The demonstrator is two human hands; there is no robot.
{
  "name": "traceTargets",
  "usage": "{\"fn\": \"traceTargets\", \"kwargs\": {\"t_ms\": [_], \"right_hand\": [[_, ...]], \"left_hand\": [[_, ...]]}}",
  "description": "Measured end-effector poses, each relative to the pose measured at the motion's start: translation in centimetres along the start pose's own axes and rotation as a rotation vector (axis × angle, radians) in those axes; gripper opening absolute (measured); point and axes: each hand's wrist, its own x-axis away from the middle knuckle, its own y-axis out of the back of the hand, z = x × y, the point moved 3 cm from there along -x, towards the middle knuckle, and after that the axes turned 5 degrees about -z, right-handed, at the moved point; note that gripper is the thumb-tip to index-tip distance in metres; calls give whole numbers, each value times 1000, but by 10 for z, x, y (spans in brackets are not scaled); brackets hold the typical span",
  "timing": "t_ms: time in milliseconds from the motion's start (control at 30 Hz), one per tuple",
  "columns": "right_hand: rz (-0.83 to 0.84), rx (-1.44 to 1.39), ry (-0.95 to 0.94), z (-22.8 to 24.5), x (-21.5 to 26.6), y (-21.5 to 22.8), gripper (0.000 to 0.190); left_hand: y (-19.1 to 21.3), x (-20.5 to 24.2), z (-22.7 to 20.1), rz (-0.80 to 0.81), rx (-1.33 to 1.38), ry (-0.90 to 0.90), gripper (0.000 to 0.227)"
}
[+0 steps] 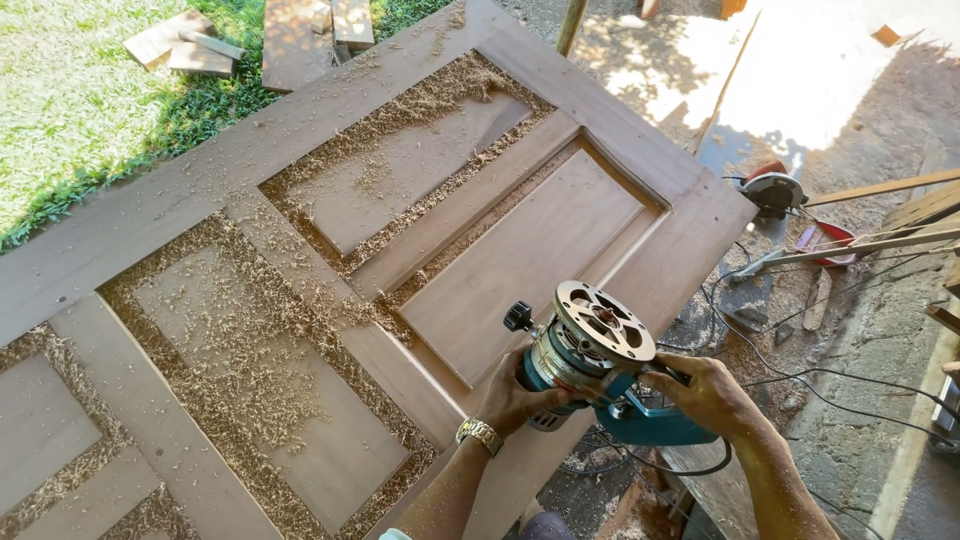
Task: Using a handheld power router to carve decorative panels into a wooden door.
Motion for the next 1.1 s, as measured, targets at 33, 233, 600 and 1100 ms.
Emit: {"fn": "traceTargets", "kwargs": {"t_ms": [33, 233, 600, 1100], "right_hand": [[10, 25, -70, 4, 2, 1, 56], [-11, 20, -28, -16, -2, -2, 54], [26, 78, -128, 11, 5, 2, 53], [48, -63, 30, 31, 9, 5, 50]], "left_hand": [[3, -3, 14, -10, 14, 67, 117], [12, -15, 50, -123, 319, 141, 77], [9, 1, 20, 26, 54, 94, 120], [6, 3, 14, 45, 163, 113, 115]]}}
